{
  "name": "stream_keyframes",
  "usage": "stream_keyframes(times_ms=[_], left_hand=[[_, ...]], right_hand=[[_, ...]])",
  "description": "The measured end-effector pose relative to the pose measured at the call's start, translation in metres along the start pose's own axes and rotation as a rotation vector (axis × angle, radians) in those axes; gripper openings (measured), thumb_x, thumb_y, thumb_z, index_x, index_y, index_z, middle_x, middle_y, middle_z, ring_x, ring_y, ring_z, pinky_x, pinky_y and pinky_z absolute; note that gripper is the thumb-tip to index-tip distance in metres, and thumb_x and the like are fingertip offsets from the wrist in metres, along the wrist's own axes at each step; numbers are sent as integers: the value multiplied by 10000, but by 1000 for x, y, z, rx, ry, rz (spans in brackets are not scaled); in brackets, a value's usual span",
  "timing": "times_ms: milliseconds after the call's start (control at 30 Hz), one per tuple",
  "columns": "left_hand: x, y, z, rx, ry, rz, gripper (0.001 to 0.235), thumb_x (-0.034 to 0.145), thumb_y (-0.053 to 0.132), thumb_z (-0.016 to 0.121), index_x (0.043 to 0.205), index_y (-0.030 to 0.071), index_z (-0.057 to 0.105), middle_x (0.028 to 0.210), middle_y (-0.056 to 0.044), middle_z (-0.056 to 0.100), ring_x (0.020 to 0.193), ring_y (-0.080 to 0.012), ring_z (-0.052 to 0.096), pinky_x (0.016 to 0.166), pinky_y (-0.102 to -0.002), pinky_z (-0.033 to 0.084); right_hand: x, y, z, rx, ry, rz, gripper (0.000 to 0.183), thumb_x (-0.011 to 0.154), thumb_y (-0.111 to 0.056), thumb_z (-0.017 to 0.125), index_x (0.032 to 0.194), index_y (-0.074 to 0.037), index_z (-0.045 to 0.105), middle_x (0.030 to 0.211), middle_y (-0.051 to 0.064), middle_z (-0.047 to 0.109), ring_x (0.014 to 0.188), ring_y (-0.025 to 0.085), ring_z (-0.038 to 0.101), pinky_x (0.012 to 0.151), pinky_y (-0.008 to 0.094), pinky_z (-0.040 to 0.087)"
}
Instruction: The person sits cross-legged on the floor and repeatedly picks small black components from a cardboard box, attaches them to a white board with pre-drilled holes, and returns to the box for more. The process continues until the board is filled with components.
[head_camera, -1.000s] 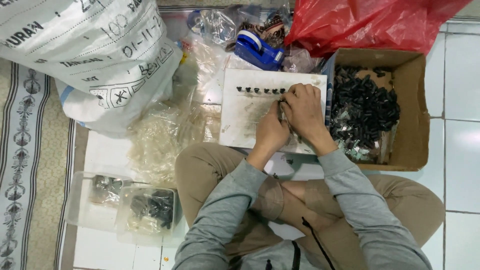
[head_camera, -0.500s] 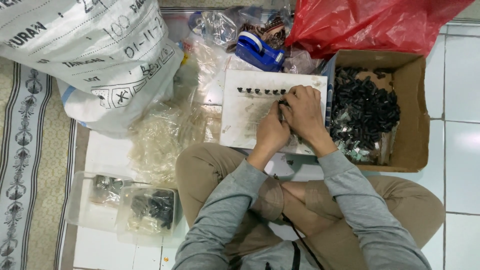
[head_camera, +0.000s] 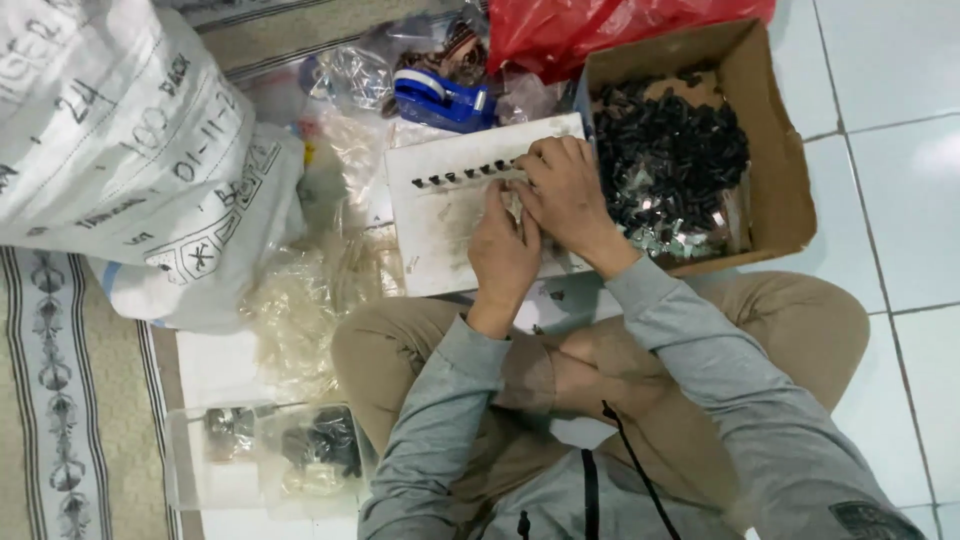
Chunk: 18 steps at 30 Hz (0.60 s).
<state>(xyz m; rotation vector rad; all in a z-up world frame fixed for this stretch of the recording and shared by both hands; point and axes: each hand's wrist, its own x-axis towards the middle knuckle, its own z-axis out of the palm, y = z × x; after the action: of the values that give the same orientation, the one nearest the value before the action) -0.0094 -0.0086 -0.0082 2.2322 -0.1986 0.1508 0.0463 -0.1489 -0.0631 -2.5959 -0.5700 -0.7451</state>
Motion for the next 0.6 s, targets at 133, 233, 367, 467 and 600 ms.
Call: stream_keyframes(times_ms=[133,233,367,467,600], left_hand=[[-5,-7,19,-77,51,289,252,961,51,603,1192,-45,573,642,-134,586,598,-313,661,533,-361,530],[-11,-11,39,58,107,493,206,922,34,639,1128,29,622,741,-48,580,718,-224,643,642,-301,560],[-25,6,51,113,-7,606,198,916,-8,650,1112,16,648,805,-54,581,749,-221,644,654,-297,570],[-23,5,96,199,-75,631,199,887,16,673,1085,32,666,836,-71,594,788,-253,663,642,-332,580],[-2,30,153,339,-302,347,123,864,17,654,973,-35,674,863,-166,612,807,-298,694,612,-368,611]], right_hand=[[-6,14,-49,11,-29,102,226,898,-191,796,1070,-92,686,1005,72,555,962,280,544,851,413,403],[-22,56,-87,-17,-194,216,235,887,-202,796,1061,-67,715,959,117,618,913,344,630,789,450,475],[-93,146,-94,-93,-502,513,246,852,-245,761,1024,-70,768,932,171,714,868,391,719,712,485,549],[-140,207,-79,25,-629,791,346,847,-278,777,1094,-36,781,1016,234,736,950,428,720,748,525,580],[-136,222,-59,148,-690,946,410,835,-247,805,1172,-15,786,1142,285,741,1065,464,701,837,571,597]])
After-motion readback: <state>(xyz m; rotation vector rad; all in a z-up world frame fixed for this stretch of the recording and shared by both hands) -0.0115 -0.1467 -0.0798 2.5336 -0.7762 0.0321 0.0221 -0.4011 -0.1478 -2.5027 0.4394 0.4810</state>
